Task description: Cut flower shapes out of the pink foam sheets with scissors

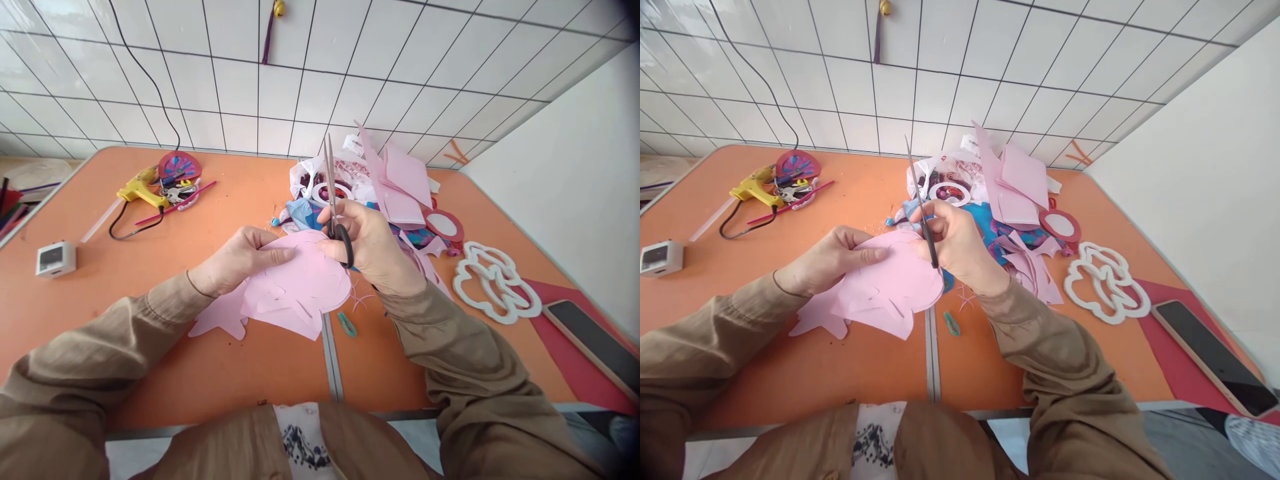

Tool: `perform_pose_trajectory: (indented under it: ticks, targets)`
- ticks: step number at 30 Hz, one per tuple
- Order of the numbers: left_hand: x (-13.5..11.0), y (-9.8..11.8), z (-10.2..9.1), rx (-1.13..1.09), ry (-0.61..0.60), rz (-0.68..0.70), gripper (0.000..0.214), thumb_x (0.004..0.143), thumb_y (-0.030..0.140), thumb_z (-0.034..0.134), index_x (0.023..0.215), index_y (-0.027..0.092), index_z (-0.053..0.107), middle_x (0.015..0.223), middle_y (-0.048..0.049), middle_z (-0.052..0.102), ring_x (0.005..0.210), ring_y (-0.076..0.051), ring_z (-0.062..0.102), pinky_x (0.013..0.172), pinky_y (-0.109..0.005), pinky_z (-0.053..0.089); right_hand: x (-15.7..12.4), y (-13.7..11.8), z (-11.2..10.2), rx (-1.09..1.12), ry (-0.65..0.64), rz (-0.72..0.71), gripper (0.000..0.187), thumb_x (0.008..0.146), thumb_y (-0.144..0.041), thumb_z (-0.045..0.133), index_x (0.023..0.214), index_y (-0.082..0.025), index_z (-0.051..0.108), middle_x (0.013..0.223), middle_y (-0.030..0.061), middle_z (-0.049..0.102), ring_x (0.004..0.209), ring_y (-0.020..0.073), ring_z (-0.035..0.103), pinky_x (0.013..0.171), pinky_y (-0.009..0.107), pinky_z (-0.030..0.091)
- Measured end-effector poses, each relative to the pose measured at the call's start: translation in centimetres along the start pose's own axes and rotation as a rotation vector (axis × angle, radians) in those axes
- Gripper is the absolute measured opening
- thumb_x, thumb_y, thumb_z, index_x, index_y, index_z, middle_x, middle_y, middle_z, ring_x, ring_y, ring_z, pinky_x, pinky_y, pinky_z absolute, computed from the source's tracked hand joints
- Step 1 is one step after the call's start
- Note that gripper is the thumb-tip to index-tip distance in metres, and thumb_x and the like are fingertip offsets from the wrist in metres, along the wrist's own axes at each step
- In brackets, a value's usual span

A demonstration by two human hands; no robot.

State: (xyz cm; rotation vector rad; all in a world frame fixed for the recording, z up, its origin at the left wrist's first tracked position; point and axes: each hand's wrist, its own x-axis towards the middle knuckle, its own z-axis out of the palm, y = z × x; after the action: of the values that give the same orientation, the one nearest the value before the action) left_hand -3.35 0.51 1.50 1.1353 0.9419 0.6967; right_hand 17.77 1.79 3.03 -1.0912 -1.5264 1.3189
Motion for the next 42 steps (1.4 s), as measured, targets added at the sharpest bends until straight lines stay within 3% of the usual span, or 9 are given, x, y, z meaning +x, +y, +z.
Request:
perform_pose_trajectory:
  ticks: [4,12,24,29,39,42]
  targets:
    - [0.1,-0.1,0.0,0.012,0.036,0.007,0.035,0.072,0.04,0.081,0.061,0.01,0.066,0.052,-0.0006,0.059,0.043,-0.007,0.05,0.038,-0.017,0.036,0.1,0.1,0.1,-0.002,-0.005,-0.005,0.036,0.058,-0.024,0.084,0.084,-0.024,0.058,0.062,-0.0053,0.053,0.05,0.0097,0.044,0.042,0.023,0.035]
    - [0.1,0.0,-0.5,-0.038,0.076,0.048,0.033,0.072,0.036,0.081,0.056,0.012,0.065,0.052,0.0004,0.06,0.044,-0.007,0.049,0.04,-0.018,0.037,0.2,0.3,-0.8,0.032,-0.012,-0.059,0.033,0.07,-0.036,0.08,0.09,-0.024,0.057,0.065,-0.0056,0.053,0.051,0.0088,0.045,0.046,0.024,0.038]
    - [0.2,0.0,-0.8,-0.076,0.309,0.196,0.038,0.069,0.04,0.082,0.051,0.014,0.062,0.047,0.0031,0.052,0.043,-0.007,0.044,0.041,-0.02,0.034,0.1,-0.9,-1.7,0.047,0.041,-0.014,0.035,0.061,-0.026,0.083,0.086,-0.023,0.059,0.064,-0.0048,0.058,0.052,0.0102,0.047,0.046,0.025,0.039]
    - [0.1,0.0,-0.6,-0.091,0.356,0.228,0.033,0.07,0.04,0.081,0.055,0.015,0.066,0.052,0.0014,0.058,0.045,-0.008,0.048,0.041,-0.021,0.036,0.1,-0.5,-1.6,0.014,0.035,0.008,0.035,0.062,-0.02,0.08,0.09,-0.025,0.059,0.066,-0.0056,0.057,0.051,0.0096,0.044,0.044,0.024,0.035]
    - [0.4,-0.7,-0.9,-0.09,0.361,0.274,0.039,0.069,0.043,0.082,0.053,0.013,0.063,0.05,0.0018,0.053,0.045,-0.008,0.045,0.041,-0.02,0.034,0.3,-0.5,-1.7,0.048,0.063,-0.069,0.03,0.066,-0.027,0.08,0.086,-0.021,0.059,0.058,-0.0073,0.047,0.05,0.0076,0.041,0.045,0.022,0.032]
    - [0.4,-0.7,-0.9,-0.074,0.354,0.276,0.039,0.069,0.043,0.082,0.053,0.013,0.063,0.05,0.0015,0.053,0.046,-0.007,0.045,0.041,-0.02,0.033,0.3,-0.2,-1.6,0.053,0.048,-0.06,0.034,0.063,-0.027,0.082,0.087,-0.021,0.059,0.062,-0.0067,0.051,0.051,0.0078,0.043,0.046,0.022,0.034]
